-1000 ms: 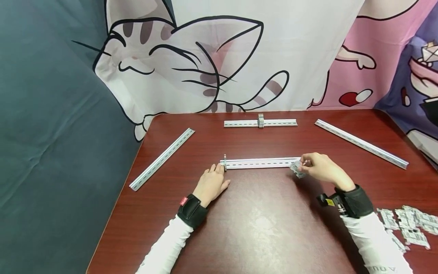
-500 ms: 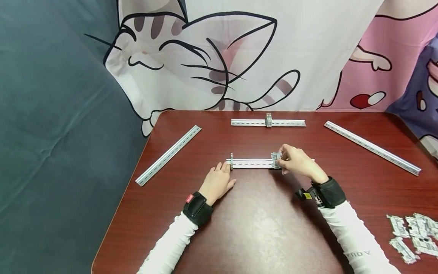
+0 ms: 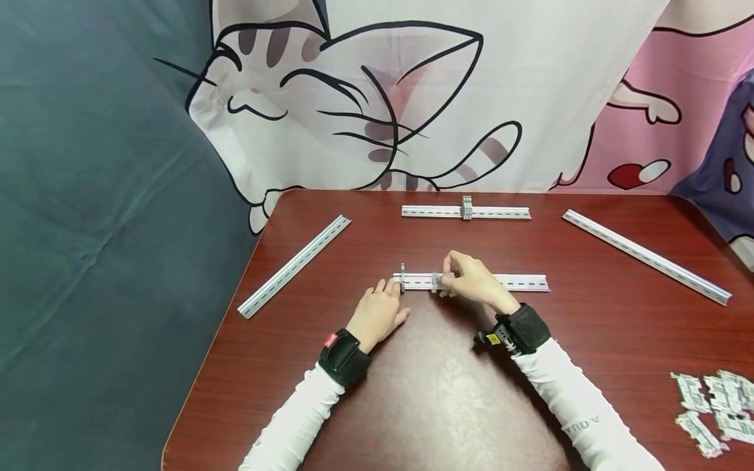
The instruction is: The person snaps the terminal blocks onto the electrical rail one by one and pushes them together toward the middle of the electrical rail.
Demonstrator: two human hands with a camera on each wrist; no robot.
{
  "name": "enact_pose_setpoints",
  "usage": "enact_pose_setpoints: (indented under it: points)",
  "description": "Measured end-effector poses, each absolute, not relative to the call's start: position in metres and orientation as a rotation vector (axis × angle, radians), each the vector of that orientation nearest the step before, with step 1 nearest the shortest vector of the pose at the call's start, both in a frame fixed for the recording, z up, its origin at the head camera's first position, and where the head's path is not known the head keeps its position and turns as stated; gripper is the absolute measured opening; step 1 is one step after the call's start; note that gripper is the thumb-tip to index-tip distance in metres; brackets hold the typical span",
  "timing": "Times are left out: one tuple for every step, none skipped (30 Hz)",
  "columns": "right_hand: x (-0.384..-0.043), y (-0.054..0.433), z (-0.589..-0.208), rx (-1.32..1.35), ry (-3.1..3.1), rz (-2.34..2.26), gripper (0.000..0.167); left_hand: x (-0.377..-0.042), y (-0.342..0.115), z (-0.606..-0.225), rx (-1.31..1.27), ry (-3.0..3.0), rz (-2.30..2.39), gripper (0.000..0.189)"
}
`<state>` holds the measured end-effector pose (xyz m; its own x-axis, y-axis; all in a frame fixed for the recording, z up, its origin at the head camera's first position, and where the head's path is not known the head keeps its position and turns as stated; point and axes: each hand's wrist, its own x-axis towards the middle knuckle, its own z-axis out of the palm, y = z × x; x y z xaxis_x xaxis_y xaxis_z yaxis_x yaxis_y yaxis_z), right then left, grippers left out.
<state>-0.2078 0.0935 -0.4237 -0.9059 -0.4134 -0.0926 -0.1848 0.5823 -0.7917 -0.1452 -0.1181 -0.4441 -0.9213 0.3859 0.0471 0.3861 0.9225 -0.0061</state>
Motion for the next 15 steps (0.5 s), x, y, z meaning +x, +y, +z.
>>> enact_pose_setpoints:
  points:
    - [-0.208, 0.090, -0.424, -0.493, 2.614, -1.203, 0.011, -0.145, -0.118, -0.444, -0.609, -3.025, -0.004, 0.057]
    - [-0.208, 0.087, -0.424, -0.491, 2.678, -1.175, 0.012, -0.145, -0.118, -0.444, -0.608, -3.015, -0.004, 0.057]
    - [-0.209, 0.084, -0.424, -0.492, 2.740, -1.139, 0.013, -0.145, -0.118, -0.443, -0.607, -3.008, -0.005, 0.056]
    - [-0.209, 0.081, -0.424, -0.481, 2.776, -1.129, 0.014, -0.145, -0.118, -0.443, -0.607, -3.002, -0.003, 0.056]
    - [-0.209, 0.079, -0.425, -0.477, 2.798, -1.128, 0.014, -0.145, -0.118, -0.443, -0.606, -3.001, -0.006, 0.056]
    - [-0.209, 0.076, -0.426, -0.465, 2.815, -1.135, 0.014, -0.144, -0.118, -0.442, -0.605, -3.002, -0.011, 0.056]
    - [-0.209, 0.073, -0.427, -0.457, 2.832, -1.140, 0.015, -0.145, -0.118, -0.442, -0.603, -3.006, -0.015, 0.057]
    - [-0.208, 0.071, -0.429, -0.445, 2.846, -1.152, 0.015, -0.145, -0.118, -0.442, -0.602, -3.012, -0.019, 0.057]
    - [-0.208, 0.068, -0.430, -0.435, 2.859, -1.162, 0.015, -0.144, -0.118, -0.442, -0.599, -3.018, -0.024, 0.057]
    - [-0.208, 0.066, -0.432, -0.429, 2.868, -1.178, 0.015, -0.144, -0.118, -0.442, -0.598, -3.023, -0.029, 0.057]
    - [-0.207, 0.064, -0.433, -0.425, 2.882, -1.186, 0.015, -0.144, -0.119, -0.443, -0.596, -3.026, -0.035, 0.057]
    - [-0.207, 0.061, -0.434, -0.423, 2.895, -1.193, 0.015, -0.144, -0.119, -0.443, -0.595, -3.028, -0.039, 0.057]
    - [-0.206, 0.059, -0.435, -0.423, 2.906, -1.199, 0.016, -0.144, -0.119, -0.444, -0.595, -3.028, -0.043, 0.057]
    - [-0.206, 0.057, -0.436, -0.428, 2.914, -1.205, 0.016, -0.144, -0.119, -0.444, -0.595, -3.027, -0.044, 0.057]
    - [-0.205, 0.055, -0.437, -0.435, 2.921, -1.210, 0.017, -0.144, -0.119, -0.444, -0.596, -3.026, -0.045, 0.057]
